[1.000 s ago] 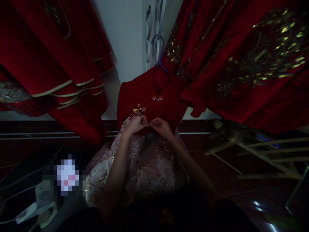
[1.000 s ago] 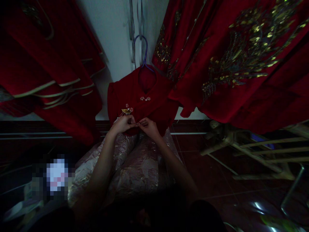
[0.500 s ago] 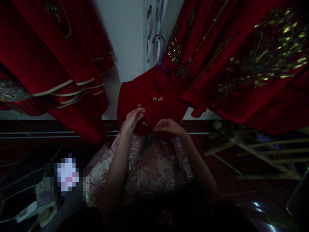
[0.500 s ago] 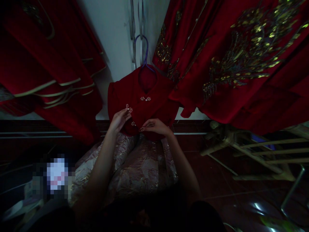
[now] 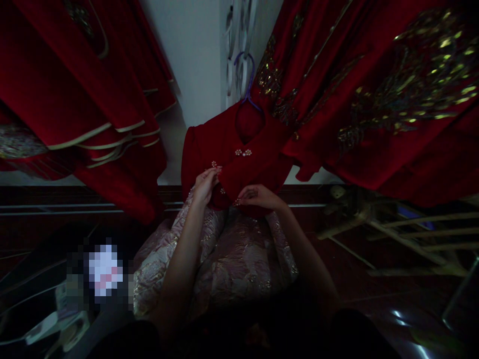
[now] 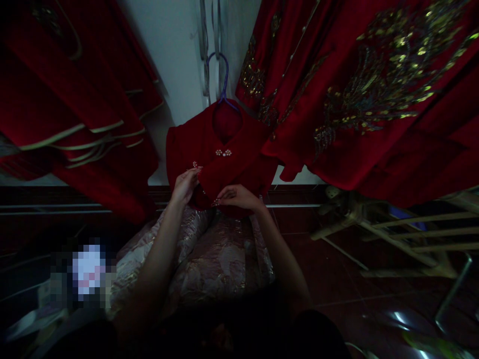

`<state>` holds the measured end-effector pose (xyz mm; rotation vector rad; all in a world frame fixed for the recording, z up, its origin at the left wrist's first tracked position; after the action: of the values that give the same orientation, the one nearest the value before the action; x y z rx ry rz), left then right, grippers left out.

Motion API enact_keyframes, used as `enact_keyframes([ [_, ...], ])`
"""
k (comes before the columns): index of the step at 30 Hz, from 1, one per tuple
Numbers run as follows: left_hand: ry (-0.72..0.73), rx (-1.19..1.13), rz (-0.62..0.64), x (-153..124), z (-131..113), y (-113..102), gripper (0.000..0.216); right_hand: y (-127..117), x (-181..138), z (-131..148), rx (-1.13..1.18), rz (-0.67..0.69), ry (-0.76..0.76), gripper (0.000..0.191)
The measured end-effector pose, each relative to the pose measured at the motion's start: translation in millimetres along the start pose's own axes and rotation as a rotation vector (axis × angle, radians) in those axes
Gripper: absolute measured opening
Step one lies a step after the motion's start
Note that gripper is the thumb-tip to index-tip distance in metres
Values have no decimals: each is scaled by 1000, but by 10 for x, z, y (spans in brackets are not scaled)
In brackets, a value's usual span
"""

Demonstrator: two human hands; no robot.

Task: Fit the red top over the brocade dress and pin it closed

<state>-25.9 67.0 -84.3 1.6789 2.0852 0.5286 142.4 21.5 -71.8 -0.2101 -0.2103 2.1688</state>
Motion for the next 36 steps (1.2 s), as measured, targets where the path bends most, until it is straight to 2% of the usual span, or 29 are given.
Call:
enact_keyframes([
  [3,-13,89,43,-11,-17,92,20,-15,-43,31,-16,29,11,32],
  [5,70,215,117,-14,-129,257,25,-31,-101,38,-26,77,33,31],
  [8,420,536,260,-73,-482,668,24,-68,-211,33,-34,160,75,31],
  [11,789,1003,349,-188,-738,1099,25,-113,-301,24,-46,210,119,33],
  [13,927,1270,393,-213,-785,1300,26,-149,-331,37,-49,206,132,33],
  [15,992,1394,461,-211,-793,1430,26,-174,-348,65,-45,194,129,31],
  [21,1061,1303,613,-164,-835,1630,17,-192,-393,82,-27,209,126,27],
  [27,971,1230,786,-170,-848,1729,9,-239,-389,160,-62,184,53,31],
  [32,872,1113,760,-95,-882,1671,4,-415,-390,505,-88,-57,-108,28],
  [36,980,1060,724,-130,-925,1677,6,-645,-332,902,-98,-396,-294,30],
])
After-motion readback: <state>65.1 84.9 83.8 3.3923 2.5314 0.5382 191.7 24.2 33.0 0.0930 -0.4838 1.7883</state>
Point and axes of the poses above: each hand's wrist, its own x-axis towards the middle knuckle, its own y-axis out of the palm, z = x × y, the point moved 9 cm from there along x, towards the middle knuckle, and after that the axes turned 4 degrees about -z, right-handed, at the moved point
